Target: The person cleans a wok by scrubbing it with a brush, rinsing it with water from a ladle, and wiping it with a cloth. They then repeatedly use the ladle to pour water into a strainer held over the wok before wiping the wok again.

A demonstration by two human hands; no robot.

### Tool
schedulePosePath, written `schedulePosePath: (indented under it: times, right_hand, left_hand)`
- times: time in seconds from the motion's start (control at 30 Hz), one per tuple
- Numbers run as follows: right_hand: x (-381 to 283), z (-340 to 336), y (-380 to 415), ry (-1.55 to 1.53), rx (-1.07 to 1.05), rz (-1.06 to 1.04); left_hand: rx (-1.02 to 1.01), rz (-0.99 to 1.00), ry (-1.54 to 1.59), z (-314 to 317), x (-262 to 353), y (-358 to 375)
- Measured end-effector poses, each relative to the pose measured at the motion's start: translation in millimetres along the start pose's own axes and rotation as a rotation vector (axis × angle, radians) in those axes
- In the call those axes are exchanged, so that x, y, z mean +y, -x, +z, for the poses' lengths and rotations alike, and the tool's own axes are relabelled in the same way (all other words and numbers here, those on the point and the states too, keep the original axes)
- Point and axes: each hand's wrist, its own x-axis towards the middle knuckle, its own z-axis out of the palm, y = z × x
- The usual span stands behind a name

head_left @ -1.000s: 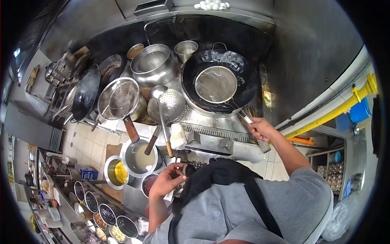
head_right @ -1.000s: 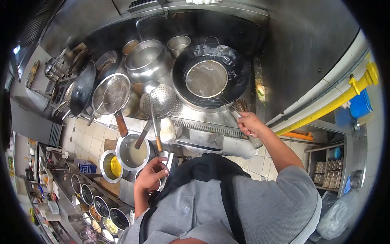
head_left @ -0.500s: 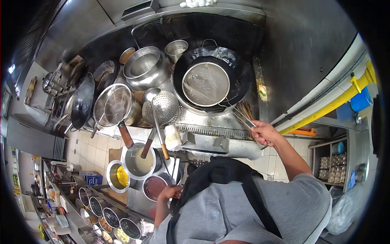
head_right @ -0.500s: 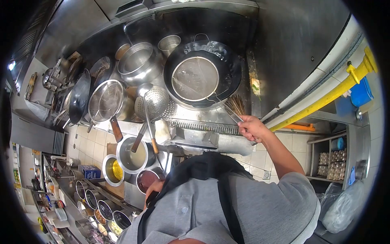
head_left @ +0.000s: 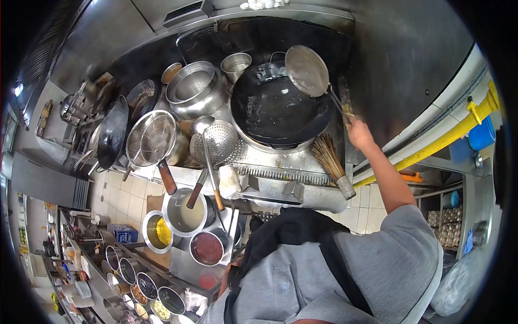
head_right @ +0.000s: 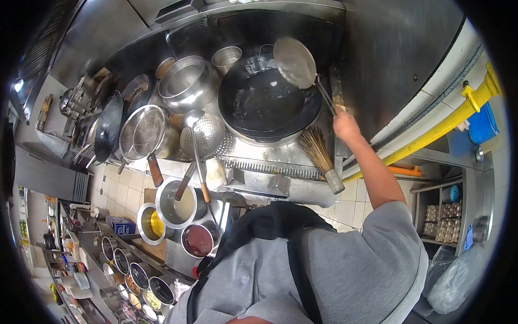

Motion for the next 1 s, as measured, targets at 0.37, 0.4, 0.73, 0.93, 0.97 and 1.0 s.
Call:
schedulePosePath:
  times: [0.37, 0.4, 0.73, 0.93, 0.97, 1.0]
  right_hand:
    - [-13.4, 66.7, 21.7, -0.852, -0.743, 0.318]
    - [-9.0, 66.0, 25.6, -0.828, -0.766, 0.291]
    - [0.4, 8.0, 79.8, -0.833, -0.852, 0.330]
    - [13.2, -10.6, 102.5, -0.996, -0.827, 0.434]
    - [14.8, -15.6, 104.4, -0.990, -0.826, 0.439]
    - [14.7, -22.7, 106.4, -0.999, -0.789, 0.436]
  left_hand:
    - [0.022, 0.002, 0.022, -10.5, -11.1, 5.9]
    - [0.021, 0.000, 0.023, -12.2, -10.6, 5.6]
    - [0.002, -0.008, -0.009, -21.2, -5.6, -7.2]
    - [-0.019, 0.003, -0.016, -18.6, -3.8, -14.5]
    - [-0.021, 0.001, -0.014, -17.1, -3.3, -14.8]
    - [-0.023, 0.000, -0.011, -15.4, -3.3, -14.7]
